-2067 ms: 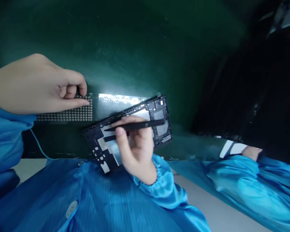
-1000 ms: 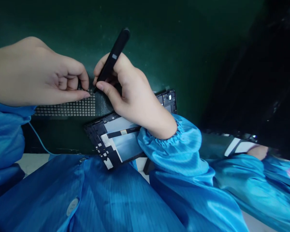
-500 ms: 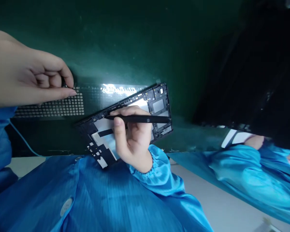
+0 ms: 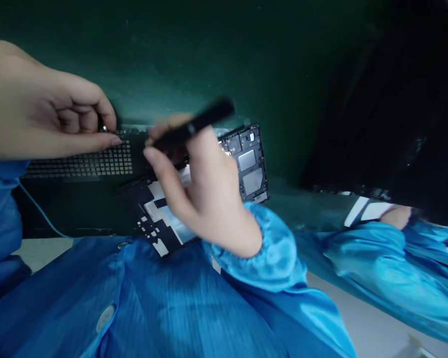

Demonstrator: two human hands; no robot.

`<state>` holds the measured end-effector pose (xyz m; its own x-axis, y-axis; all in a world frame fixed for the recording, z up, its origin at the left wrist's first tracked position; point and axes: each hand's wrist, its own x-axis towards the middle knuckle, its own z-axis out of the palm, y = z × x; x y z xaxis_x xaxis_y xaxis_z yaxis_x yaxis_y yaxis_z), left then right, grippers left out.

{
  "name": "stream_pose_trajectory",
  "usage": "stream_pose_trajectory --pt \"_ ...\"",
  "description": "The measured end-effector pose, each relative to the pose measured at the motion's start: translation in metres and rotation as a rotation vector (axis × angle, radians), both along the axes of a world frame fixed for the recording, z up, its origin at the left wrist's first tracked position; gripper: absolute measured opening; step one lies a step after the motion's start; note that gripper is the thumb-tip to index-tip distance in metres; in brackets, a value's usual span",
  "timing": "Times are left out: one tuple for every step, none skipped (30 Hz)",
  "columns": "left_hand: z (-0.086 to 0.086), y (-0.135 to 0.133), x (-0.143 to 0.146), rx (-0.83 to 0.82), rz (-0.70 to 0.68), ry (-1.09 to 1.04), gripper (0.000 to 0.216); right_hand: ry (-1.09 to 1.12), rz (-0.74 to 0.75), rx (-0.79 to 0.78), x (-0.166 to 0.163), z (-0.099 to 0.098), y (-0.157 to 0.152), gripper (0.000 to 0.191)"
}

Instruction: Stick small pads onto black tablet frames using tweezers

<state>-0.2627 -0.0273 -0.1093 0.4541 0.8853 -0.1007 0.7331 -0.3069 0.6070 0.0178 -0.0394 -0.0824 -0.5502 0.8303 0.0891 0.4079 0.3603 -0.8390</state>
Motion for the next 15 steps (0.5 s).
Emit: stream_pose_trajectory --pt "0.003 0.0 0.002 0.004 0.001 -0.015 0.068 0.006 0.056 -0.038 -0.005 -0.001 0.014 0.009" --pt "0.006 0.001 0.004 -0.001 -0.002 -0.025 0.068 -0.001 0.108 -0.071 -0.011 -0.004 0.027 0.012" --pt "0.008 0.001 0.007 -0.008 -0.005 -0.03 0.068 -0.016 0.148 -0.098 -0.015 -0.007 0.039 0.016" --pt "0.01 0.002 0.009 -0.015 -0.01 -0.026 0.066 -0.036 0.173 -0.122 -0.019 -0.011 0.047 0.02" --pt "0.012 0.002 0.011 -0.027 -0.013 -0.005 0.062 -0.049 0.185 -0.146 -0.021 -0.014 0.052 0.023" --pt "0.013 0.002 0.013 -0.044 -0.009 0.029 0.055 -0.048 0.192 -0.164 -0.022 -0.017 0.055 0.025" --pt "0.014 0.003 0.014 -0.06 -0.002 0.064 0.047 -0.03 0.195 -0.182 -0.022 -0.019 0.055 0.026" --pt "0.014 0.004 0.015 -0.074 0.007 0.094 0.043 0.0 0.192 -0.198 -0.021 -0.021 0.053 0.027" --pt "0.013 0.004 0.016 -0.083 0.017 0.107 0.044 0.036 0.188 -0.208 -0.021 -0.023 0.051 0.027" --pt "0.012 0.005 0.016 -0.092 0.025 0.107 0.051 0.076 0.184 -0.208 -0.02 -0.024 0.049 0.028" --pt "0.011 0.005 0.015 -0.098 0.032 0.095 0.064 0.105 0.184 -0.201 -0.019 -0.024 0.047 0.028" --pt "0.01 0.006 0.015 -0.1 0.034 0.079 0.079 0.119 0.188 -0.183 -0.019 -0.025 0.046 0.027" --pt "0.01 0.006 0.014 -0.103 0.028 0.071 0.092 0.108 0.194 -0.159 -0.02 -0.025 0.047 0.024" --pt "0.01 0.007 0.014 -0.101 0.021 0.073 0.103 0.087 0.202 -0.13 -0.02 -0.026 0.049 0.021" --pt "0.01 0.007 0.014 -0.098 0.016 0.088 0.11 0.061 0.22 -0.106 -0.021 -0.026 0.051 0.018"
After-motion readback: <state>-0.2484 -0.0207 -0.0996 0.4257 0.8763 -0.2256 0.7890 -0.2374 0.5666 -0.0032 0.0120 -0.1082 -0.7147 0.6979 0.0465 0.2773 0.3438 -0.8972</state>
